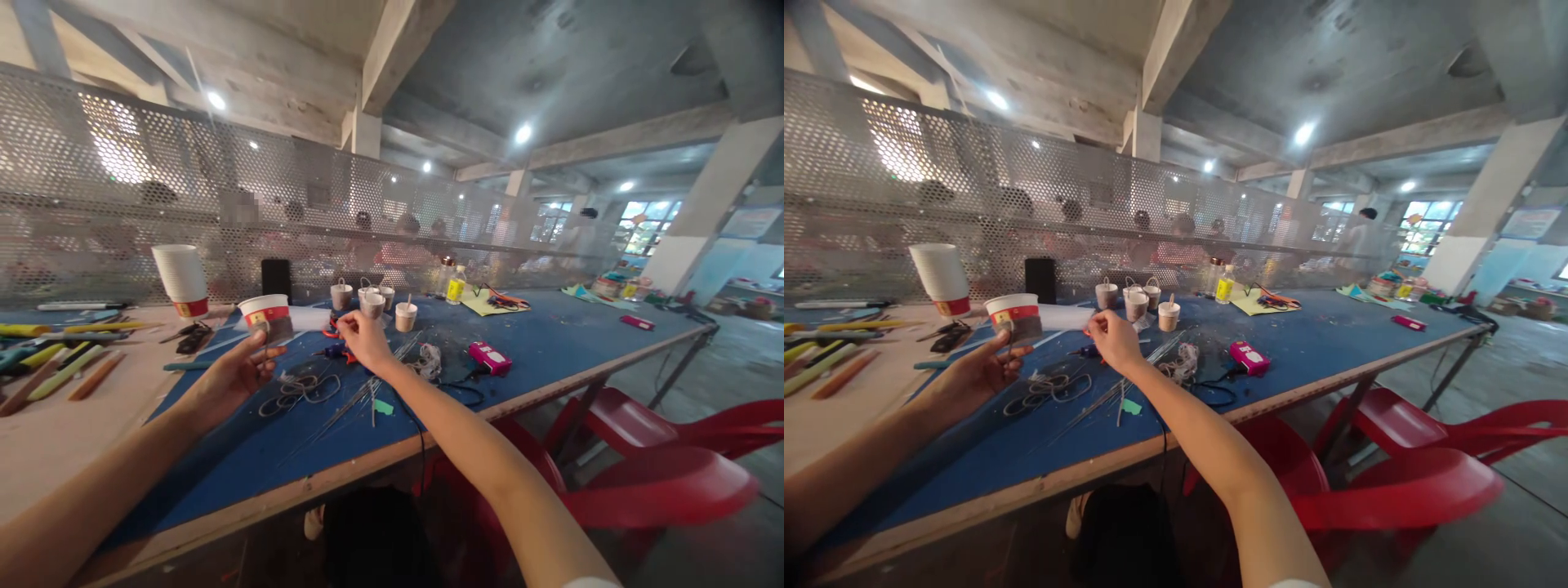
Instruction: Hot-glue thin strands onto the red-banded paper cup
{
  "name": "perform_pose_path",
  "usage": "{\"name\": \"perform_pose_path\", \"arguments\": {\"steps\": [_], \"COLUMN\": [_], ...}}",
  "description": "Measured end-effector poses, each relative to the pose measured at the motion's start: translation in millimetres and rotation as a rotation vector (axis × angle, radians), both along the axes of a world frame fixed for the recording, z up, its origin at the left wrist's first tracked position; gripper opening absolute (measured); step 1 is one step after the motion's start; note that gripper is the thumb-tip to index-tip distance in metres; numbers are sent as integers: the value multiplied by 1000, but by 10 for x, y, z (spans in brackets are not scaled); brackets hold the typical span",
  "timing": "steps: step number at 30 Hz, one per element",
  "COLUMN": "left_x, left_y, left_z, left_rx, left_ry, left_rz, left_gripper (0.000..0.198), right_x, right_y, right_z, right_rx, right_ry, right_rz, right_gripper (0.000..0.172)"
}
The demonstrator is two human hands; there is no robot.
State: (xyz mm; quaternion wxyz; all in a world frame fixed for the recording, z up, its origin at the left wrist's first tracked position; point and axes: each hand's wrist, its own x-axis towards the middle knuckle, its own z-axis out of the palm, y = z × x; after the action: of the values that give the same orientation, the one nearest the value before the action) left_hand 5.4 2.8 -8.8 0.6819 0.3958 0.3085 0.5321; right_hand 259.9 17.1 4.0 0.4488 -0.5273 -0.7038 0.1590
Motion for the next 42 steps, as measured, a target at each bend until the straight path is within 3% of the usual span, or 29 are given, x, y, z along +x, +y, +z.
{"name": "perform_pose_path", "arguments": {"steps": [3,8,14,19,27,32,36,39,42], "left_x": [-7,7,31,13,2,7,-10,-31,-39], "left_y": [6,-20,-56,-24,-3,-10,12,44,67], "left_z": [-18,-17,14,-19,-18,-6,-33,-64,-80], "left_rx": [-4,20,13,22,3,9,31,55,57], "left_ry": [25,36,55,52,70,45,17,-5,-30], "left_rz": [15,12,36,19,6,13,7,-30,-52], "left_gripper": [9,10,11,8,17,12,4,9,18], "right_x": [-51,163,381,331,291,342,464,515,460], "right_y": [9,54,162,179,180,149,199,229,189], "right_z": [-94,-101,-130,-199,-226,-152,60,260,403], "right_rx": [23,-44,-264,-285,-320,-247,-2,103,111], "right_ry": [-228,-412,-610,-631,-614,-416,73,497,766], "right_rz": [-72,-185,-179,-190,-186,-252,-284,-113,81], "right_gripper": [14,16,33,54,55,45,40,47,51]}}
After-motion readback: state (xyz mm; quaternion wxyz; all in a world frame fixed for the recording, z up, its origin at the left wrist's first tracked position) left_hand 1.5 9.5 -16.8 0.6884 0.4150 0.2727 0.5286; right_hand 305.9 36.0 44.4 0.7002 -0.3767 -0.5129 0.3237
